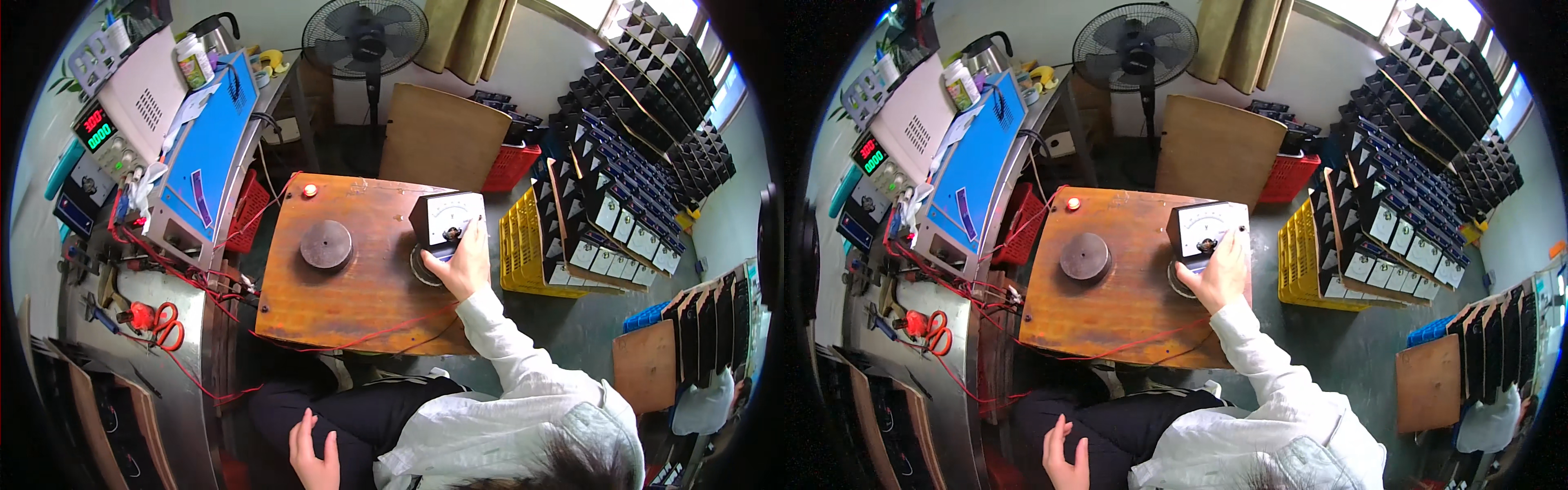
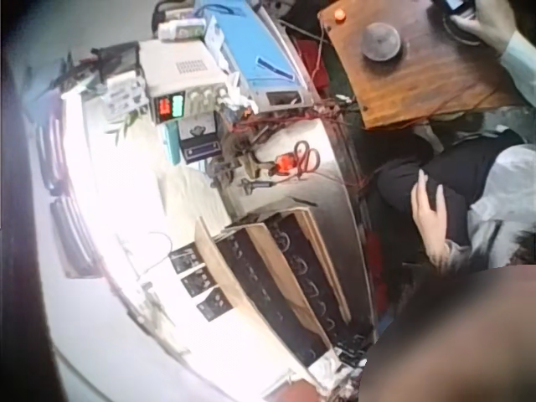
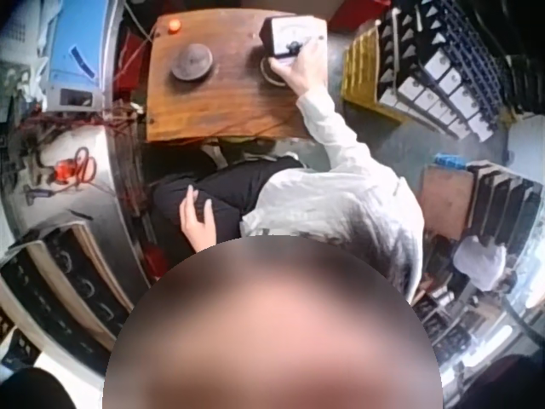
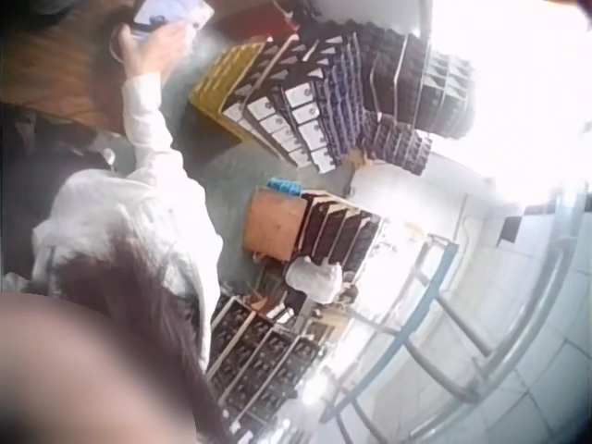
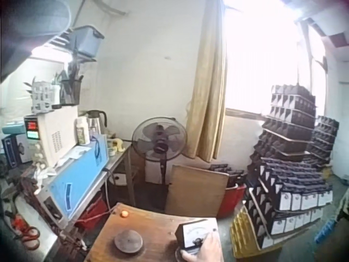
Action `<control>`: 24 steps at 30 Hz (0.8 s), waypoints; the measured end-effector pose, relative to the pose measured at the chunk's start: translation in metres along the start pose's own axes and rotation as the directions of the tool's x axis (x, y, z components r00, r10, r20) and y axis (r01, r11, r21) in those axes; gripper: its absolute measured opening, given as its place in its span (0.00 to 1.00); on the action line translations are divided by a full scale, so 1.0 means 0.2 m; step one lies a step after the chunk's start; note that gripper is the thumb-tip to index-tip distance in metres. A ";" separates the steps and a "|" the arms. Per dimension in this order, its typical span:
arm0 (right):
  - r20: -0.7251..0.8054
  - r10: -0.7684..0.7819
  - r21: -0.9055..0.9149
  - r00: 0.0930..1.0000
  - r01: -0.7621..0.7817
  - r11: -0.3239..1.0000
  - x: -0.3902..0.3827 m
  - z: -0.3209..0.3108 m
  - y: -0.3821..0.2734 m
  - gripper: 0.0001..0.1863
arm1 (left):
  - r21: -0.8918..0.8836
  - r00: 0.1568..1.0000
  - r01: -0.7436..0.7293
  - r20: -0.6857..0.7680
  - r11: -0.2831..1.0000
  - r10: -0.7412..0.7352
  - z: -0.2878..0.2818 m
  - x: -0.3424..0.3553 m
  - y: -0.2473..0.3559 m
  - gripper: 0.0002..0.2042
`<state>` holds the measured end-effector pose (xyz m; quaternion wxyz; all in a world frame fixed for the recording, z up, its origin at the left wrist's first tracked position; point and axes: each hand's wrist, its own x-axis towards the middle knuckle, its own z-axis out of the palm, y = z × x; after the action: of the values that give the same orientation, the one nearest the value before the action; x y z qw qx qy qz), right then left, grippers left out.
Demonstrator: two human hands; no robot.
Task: Testing and calibrating analog voltmeters using a bench power supply and test probes in a workshop environment.
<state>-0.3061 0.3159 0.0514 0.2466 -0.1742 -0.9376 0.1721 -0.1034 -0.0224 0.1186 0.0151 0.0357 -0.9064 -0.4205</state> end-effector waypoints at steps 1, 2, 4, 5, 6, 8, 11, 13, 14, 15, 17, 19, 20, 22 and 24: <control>-0.002 0.004 -0.002 1.000 -0.004 1.000 0.00 0.00 0.00 0.65 | -0.027 1.000 -0.017 0.023 1.000 0.017 0.02 0.00 -0.01 0.22; 0.000 0.005 -0.002 1.000 -0.005 1.000 0.00 0.01 0.00 0.65 | -0.021 0.999 -0.014 0.052 1.000 0.015 0.03 0.00 -0.01 0.22; -0.011 0.004 0.001 1.000 -0.004 1.000 -0.01 0.01 0.01 0.65 | -0.018 0.997 -0.010 0.081 1.000 0.012 0.04 -0.01 -0.02 0.22; -0.010 0.003 -0.002 1.000 -0.003 1.000 -0.01 0.01 0.01 0.65 | -0.008 0.996 -0.011 0.092 1.000 0.011 0.05 -0.01 -0.03 0.22; -0.004 0.010 -0.007 1.000 -0.010 1.000 -0.01 0.01 0.00 0.65 | 0.003 0.995 -0.011 0.102 1.000 0.010 0.05 -0.01 -0.04 0.22; 0.004 0.017 -0.014 1.000 -0.016 1.000 -0.01 0.01 0.01 0.64 | 0.006 0.995 -0.020 0.098 1.000 0.019 0.04 -0.01 -0.06 0.22; -0.023 -0.019 -0.035 1.000 0.018 0.999 -0.02 0.02 0.02 0.64 | 0.024 0.996 -0.026 0.087 0.999 0.024 0.03 -0.01 -0.05 0.21; -0.008 -0.045 -0.002 0.999 0.045 0.999 -0.01 0.02 0.03 0.64 | 0.030 0.996 -0.020 0.084 0.999 0.018 0.02 -0.02 -0.04 0.20; -0.007 -0.048 -0.004 0.999 0.048 0.999 -0.01 0.01 0.03 0.64 | 0.028 0.996 -0.019 0.083 0.999 0.017 0.02 -0.02 -0.04 0.20; 0.016 -0.036 0.003 0.999 0.036 0.999 -0.01 0.01 0.03 0.63 | 0.018 0.996 -0.012 0.090 1.000 0.010 0.01 -0.02 -0.03 0.20; 0.038 -0.031 0.011 0.999 0.031 0.999 -0.01 0.01 0.03 0.63 | 0.005 0.996 -0.004 0.091 1.000 0.004 0.01 -0.02 -0.03 0.20; 0.014 -0.043 0.011 0.999 0.043 0.999 -0.01 0.01 0.04 0.62 | -0.013 0.995 0.013 0.098 1.000 -0.012 0.02 -0.02 -0.04 0.20; 0.014 -0.049 0.010 0.999 0.049 0.999 0.00 0.00 0.04 0.62 | -0.018 0.995 0.015 0.094 1.000 -0.014 0.02 -0.02 -0.04 0.20; 0.048 -0.012 0.030 0.999 0.010 0.999 0.01 -0.01 0.04 0.62 | -0.001 0.995 0.025 0.102 1.000 -0.024 0.03 -0.02 -0.06 0.21; 0.037 -0.019 0.002 0.999 0.018 1.000 0.03 -0.02 0.05 0.62 | 0.000 0.995 0.020 0.101 1.000 -0.019 0.04 -0.01 -0.06 0.21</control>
<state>-0.3059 0.3287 0.0533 0.2309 -0.1621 -0.9435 0.1739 -0.1007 -0.0243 0.1047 -0.0349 0.0232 -0.9053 -0.4226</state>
